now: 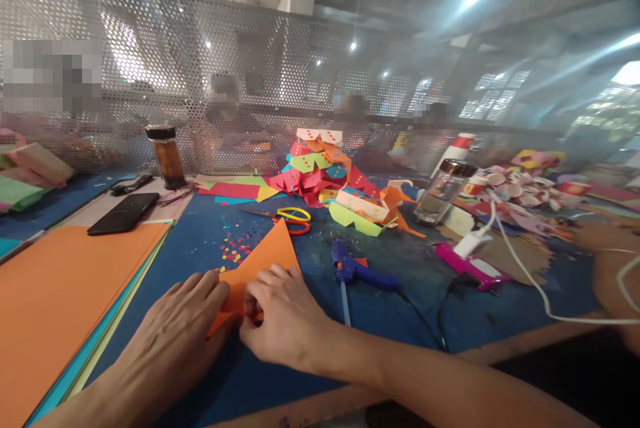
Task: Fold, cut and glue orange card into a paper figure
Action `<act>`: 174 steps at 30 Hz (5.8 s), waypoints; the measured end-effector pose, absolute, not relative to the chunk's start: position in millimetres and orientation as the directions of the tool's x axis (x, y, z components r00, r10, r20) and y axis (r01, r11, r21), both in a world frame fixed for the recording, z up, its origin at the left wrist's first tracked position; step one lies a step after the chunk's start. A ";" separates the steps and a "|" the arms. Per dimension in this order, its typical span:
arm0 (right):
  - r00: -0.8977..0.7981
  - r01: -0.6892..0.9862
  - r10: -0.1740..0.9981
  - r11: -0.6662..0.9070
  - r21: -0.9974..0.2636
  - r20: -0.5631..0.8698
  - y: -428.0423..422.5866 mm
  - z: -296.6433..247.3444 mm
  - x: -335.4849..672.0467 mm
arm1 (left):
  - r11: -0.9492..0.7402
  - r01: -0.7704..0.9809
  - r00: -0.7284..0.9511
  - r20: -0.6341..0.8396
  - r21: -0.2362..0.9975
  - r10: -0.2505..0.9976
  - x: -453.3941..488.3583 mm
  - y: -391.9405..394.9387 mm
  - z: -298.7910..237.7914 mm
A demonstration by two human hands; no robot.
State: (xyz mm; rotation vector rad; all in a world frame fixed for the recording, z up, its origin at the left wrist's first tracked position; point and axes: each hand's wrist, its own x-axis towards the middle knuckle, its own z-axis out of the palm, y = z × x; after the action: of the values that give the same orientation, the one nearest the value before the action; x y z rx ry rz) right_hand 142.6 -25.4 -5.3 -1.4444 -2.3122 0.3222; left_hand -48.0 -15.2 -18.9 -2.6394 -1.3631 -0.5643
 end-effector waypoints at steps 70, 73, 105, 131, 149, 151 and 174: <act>-0.355 0.871 0.912 0.402 -0.282 0.206 -29.1 -0.5 211.6 | -0.443 0.790 0.326 0.321 0.424 0.889 -118.0 -24.0 -40.1; -0.362 0.867 0.909 0.410 -0.281 0.208 -26.6 9.6 211.1 | -0.423 0.812 0.302 0.331 0.403 0.894 -112.2 -16.0 -31.6; -0.466 0.797 0.860 0.511 -0.323 0.208 -12.9 6.3 212.5 | -0.538 0.718 0.458 0.282 0.442 0.843 -49.0 51.7 4.7; -0.471 0.722 0.739 0.637 -0.271 0.482 -17.6 7.3 212.3 | -0.190 0.272 0.557 0.007 0.943 0.830 -9.5 90.0 20.9; -0.274 0.596 0.740 0.632 -0.495 0.614 -9.2 28.2 222.4 | -0.040 0.072 0.260 0.020 0.997 0.965 -61.5 16.7 57.1; -0.289 0.589 0.738 0.640 -0.494 0.610 -4.4 24.0 220.0 | 0.025 0.068 0.248 -0.042 0.997 0.968 -69.4 8.7 44.9; -0.202 0.489 0.945 0.325 -0.809 0.258 25.0 19.1 204.6 | 0.118 0.069 0.202 -0.130 0.991 0.971 -75.2 -15.6 19.1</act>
State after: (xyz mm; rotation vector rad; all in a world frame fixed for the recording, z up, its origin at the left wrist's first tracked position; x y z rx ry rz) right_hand 204.6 25.0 19.1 -1.2738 -1.8256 0.7521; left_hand -75.2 -15.6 19.1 -2.7938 -2.5779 -2.0988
